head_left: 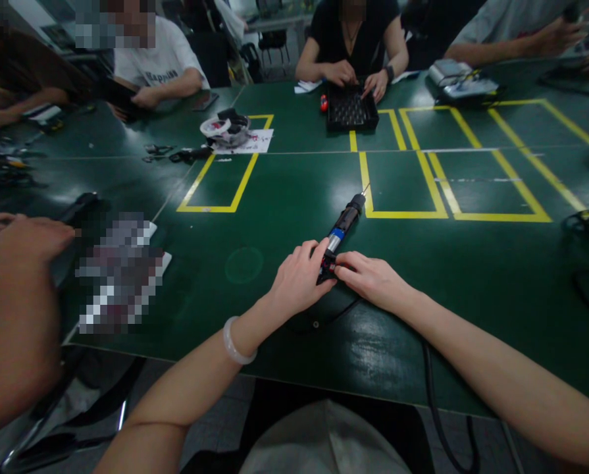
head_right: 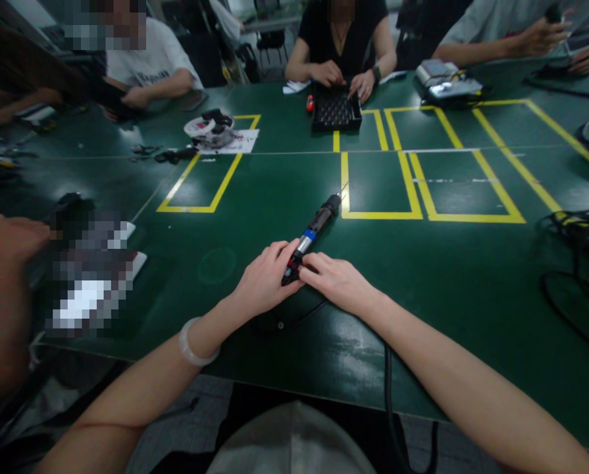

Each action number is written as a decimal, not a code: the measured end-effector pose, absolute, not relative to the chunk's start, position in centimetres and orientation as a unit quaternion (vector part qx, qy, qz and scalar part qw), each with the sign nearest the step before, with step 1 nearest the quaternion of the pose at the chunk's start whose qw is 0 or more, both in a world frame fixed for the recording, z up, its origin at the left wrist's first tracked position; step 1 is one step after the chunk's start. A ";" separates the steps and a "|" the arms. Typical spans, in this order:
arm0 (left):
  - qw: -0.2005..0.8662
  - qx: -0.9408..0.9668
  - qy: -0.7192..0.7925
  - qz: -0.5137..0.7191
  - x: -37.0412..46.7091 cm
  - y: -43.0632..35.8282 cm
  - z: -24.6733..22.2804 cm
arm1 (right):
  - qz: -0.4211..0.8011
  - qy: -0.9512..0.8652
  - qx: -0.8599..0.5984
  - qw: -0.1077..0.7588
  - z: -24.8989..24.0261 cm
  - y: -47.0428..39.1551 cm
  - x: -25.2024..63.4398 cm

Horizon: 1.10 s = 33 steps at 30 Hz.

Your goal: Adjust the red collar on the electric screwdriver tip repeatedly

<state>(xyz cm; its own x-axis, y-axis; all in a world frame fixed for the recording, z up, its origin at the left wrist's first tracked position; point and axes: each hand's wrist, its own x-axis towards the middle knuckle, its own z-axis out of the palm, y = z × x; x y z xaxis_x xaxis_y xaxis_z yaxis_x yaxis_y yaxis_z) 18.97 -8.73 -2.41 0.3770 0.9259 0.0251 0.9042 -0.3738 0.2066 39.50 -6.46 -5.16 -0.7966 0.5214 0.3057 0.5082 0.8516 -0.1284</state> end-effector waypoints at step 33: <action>-0.018 0.761 0.649 0.022 11.3 -5.2 -3.0 | 0.659 -0.550 -0.349 0.375 -5.5 -4.5 40.4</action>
<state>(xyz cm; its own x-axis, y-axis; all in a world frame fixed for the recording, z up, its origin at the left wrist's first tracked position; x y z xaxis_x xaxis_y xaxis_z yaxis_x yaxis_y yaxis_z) 11.28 -5.17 -3.01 0.1576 0.9859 0.0567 0.9874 -0.1579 0.0015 40.42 -4.45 -5.49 -0.4752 0.8786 -0.0481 -0.1097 -0.1134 -0.9875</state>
